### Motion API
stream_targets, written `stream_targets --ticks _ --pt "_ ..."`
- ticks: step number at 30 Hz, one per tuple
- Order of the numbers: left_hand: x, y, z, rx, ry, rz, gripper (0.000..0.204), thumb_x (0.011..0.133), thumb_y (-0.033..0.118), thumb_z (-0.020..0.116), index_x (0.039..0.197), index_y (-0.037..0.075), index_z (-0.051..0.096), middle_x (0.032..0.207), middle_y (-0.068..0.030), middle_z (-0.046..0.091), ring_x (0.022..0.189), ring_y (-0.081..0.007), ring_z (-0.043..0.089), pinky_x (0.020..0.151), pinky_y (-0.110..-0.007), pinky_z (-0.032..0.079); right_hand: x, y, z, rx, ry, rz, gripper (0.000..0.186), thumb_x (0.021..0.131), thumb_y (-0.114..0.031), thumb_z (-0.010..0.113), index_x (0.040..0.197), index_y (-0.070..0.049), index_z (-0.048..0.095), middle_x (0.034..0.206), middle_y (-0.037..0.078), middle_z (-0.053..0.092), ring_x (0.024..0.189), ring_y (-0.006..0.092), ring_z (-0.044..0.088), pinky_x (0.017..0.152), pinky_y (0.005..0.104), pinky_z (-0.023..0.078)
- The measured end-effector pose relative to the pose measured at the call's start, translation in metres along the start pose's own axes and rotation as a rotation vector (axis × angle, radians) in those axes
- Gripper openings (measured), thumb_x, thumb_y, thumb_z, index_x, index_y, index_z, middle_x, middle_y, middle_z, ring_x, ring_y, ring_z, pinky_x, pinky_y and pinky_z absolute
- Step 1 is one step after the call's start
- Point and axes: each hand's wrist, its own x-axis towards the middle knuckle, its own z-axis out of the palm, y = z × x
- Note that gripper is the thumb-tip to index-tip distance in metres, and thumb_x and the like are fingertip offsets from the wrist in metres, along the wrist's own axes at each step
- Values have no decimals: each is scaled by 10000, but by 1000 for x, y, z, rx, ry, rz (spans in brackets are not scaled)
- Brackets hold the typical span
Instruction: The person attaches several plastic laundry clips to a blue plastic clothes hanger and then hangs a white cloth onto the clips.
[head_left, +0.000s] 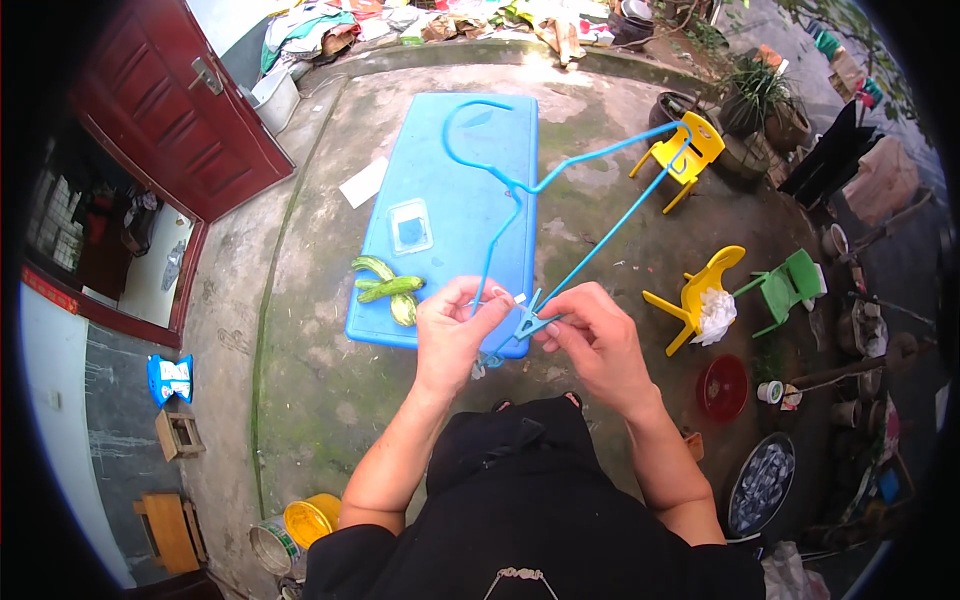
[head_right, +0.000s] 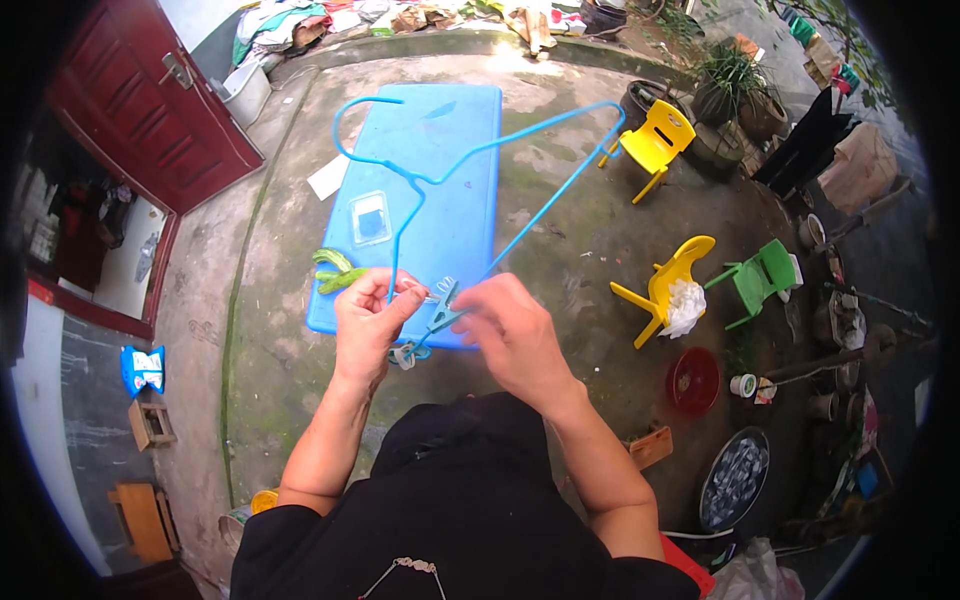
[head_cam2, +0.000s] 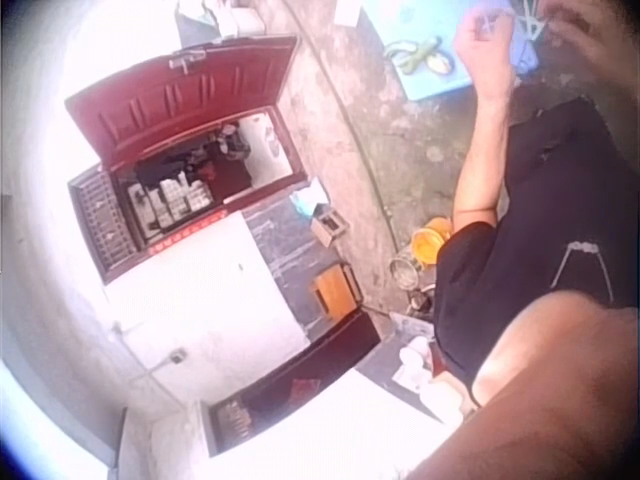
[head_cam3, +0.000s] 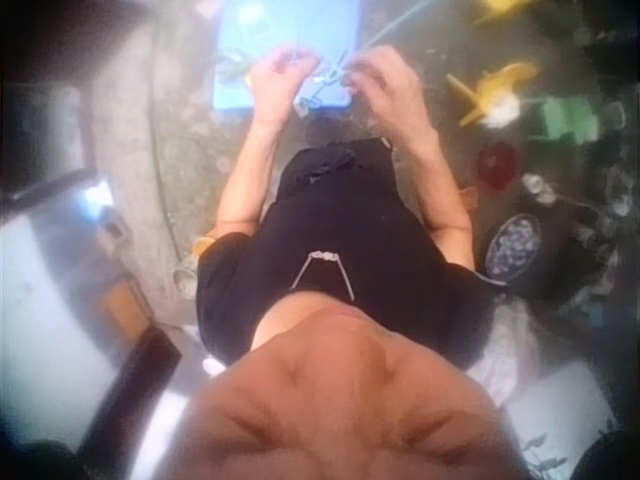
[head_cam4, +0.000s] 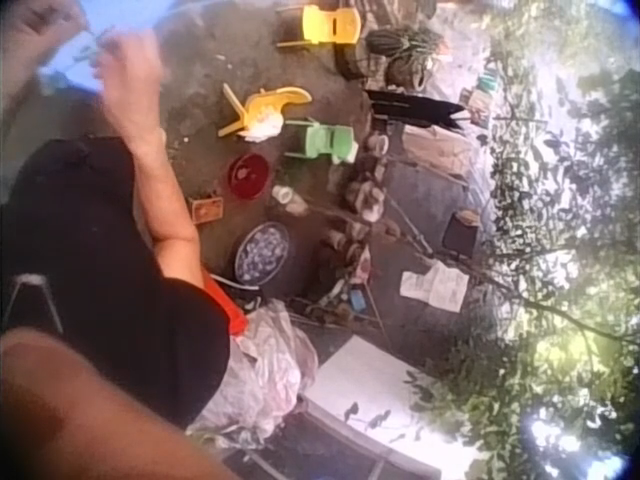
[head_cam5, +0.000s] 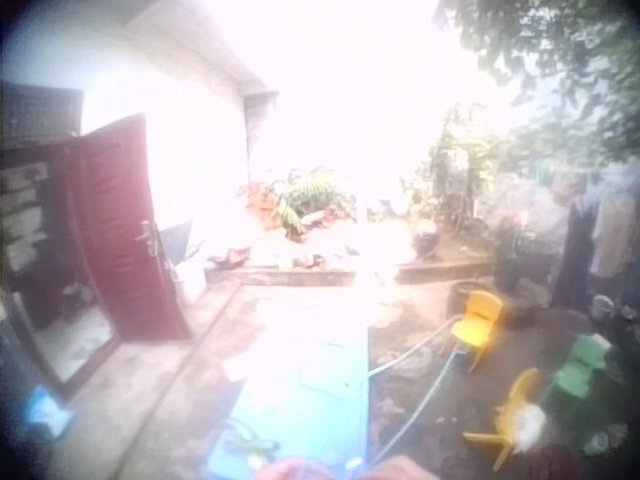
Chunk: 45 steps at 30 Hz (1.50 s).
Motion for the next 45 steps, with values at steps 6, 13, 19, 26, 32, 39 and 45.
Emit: stream_targets --ticks 6,13,19,26,32,39,45 --pt "-3 8 3 -111 50 -33 116 792 -1 676 845 58 592 827 -37 656 484 27 382 400 -137 231 0 -10 -9 24 27 -46 145 808 61 560 945 13 565 1074 125 507 809 181 634 700 268 534" --pt "-4 4 2 -86 -27 33 127 784 -60 659 880 -13 591 893 -98 644 763 -98 585 669 -216 461 -3 -4 -8 241 63 -79 252 750 71 645 961 8 522 1042 100 533 839 150 617 741 258 521" --pt "-8 1 3 -77 -50 47 156 771 -70 665 906 -21 606 894 -99 647 816 -122 610 718 -220 483 -6 3 -3 303 167 -94 300 745 68 679 987 6 514 929 61 572 840 119 616 744 245 515" --pt "-14 12 7 -15 -43 4 169 792 -91 624 952 -40 619 893 -70 642 812 -96 603 711 -207 481 -11 1 -6 437 156 -54 256 760 88 657 937 -1 495 864 51 591 791 112 616 705 236 511" --pt "-15 19 7 3 -83 -25 160 816 -80 603 973 -51 618 886 -66 642 785 -82 593 684 -191 472 -7 -3 -12 542 96 18 207 791 85 623 908 -6 478 866 72 606 754 109 619 642 225 505" --pt "-14 27 4 81 -179 6 178 835 -72 581 1007 -40 612 916 -64 638 737 -44 571 633 -163 448 -7 -4 -14 460 107 44 195 804 63 621 929 2 484 815 72 615 706 108 621 618 223 509" --pt "-17 28 8 206 -266 43 240 827 -86 577 1059 -27 561 971 -55 620 578 22 431 484 -137 333 -5 -2 -16 375 100 17 237 799 77 624 931 -22 453 850 95 615 689 122 628 596 215 524"
